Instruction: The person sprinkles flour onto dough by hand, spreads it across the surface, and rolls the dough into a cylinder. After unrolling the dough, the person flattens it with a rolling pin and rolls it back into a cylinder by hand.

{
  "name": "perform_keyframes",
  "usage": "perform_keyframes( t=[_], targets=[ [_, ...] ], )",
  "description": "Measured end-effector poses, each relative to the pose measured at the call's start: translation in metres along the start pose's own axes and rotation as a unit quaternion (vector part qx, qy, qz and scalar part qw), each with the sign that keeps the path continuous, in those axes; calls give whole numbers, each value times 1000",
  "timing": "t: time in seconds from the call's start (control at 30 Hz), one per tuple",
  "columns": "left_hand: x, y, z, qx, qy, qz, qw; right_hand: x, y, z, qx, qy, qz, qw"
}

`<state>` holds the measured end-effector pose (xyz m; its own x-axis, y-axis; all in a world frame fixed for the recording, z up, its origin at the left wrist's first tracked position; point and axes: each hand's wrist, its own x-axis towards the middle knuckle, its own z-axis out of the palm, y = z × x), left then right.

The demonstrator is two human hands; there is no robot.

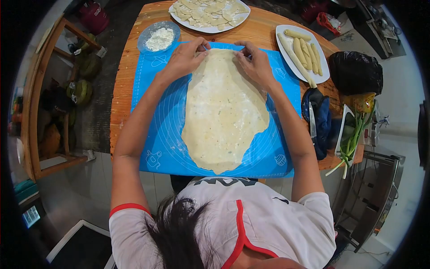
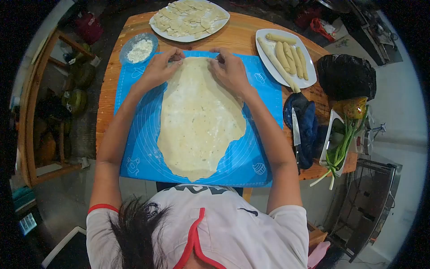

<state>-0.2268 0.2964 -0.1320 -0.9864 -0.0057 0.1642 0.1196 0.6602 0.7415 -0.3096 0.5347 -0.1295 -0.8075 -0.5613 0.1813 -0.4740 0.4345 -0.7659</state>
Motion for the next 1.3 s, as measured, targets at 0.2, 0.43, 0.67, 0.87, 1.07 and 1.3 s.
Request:
perform_keyframes(
  t=[0.2,0.43,0.67,0.87,1.07,1.3],
  targets=[
    [10,9,1,-3,-39,9,999,12,4,-6,-69,-107,27,992],
    [16,-10,4,-32,-48,68,996,12,13,-3,-1,-52,-9,999],
    [26,3,12,-74,-70,0,995,14,11,1,-42,-41,-30,998],
    [18,-1,9,-110,-71,113,985,1,8,-4,-45,2,-69,997],
    [-1,6,4,-30,-30,108,993,-10,14,-8,-137,18,-203,969],
    [4,8,1,178,-24,182,967,-3,1,-5,-167,5,-154,974]
  ],
)
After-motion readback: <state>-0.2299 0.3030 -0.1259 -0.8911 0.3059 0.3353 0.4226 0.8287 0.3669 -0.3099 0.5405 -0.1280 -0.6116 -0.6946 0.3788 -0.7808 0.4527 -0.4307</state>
